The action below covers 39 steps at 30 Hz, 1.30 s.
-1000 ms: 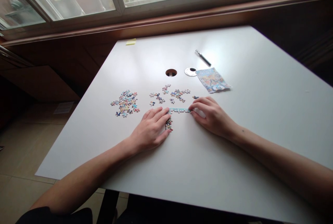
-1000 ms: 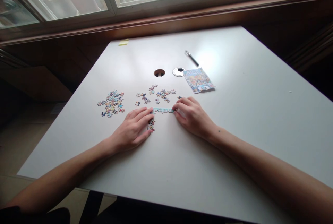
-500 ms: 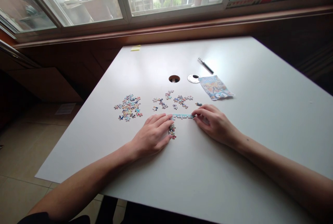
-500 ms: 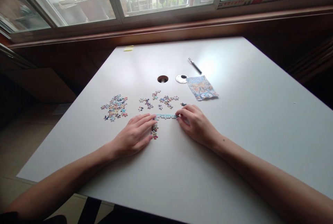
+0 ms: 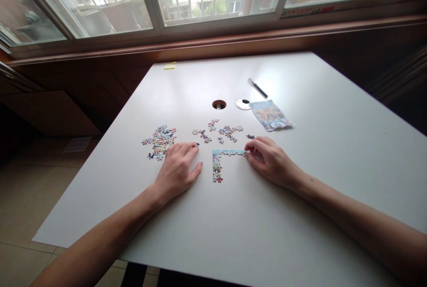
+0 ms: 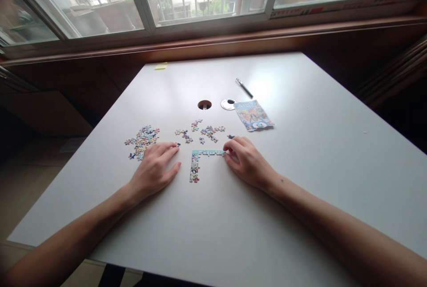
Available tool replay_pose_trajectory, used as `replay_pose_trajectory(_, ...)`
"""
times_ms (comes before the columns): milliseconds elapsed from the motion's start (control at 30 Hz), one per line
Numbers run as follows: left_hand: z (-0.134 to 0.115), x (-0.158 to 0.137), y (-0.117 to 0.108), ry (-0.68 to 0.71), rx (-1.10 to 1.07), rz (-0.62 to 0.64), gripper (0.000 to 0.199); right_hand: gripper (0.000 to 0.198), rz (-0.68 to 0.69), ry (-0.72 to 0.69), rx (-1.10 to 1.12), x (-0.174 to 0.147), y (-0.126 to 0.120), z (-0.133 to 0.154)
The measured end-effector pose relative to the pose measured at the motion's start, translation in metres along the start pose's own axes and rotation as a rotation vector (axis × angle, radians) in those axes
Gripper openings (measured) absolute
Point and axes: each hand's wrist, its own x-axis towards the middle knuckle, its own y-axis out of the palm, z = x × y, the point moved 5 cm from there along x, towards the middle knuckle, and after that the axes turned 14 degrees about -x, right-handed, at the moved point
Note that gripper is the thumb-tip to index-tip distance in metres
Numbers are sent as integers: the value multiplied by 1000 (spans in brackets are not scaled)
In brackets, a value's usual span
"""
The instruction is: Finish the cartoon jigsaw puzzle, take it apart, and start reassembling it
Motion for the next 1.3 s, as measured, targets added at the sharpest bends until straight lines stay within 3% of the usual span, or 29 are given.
replay_pose_trajectory(1300, -3, 0, -1, 7, 1, 11, 32, 11, 12, 7, -10, 1, 0, 2)
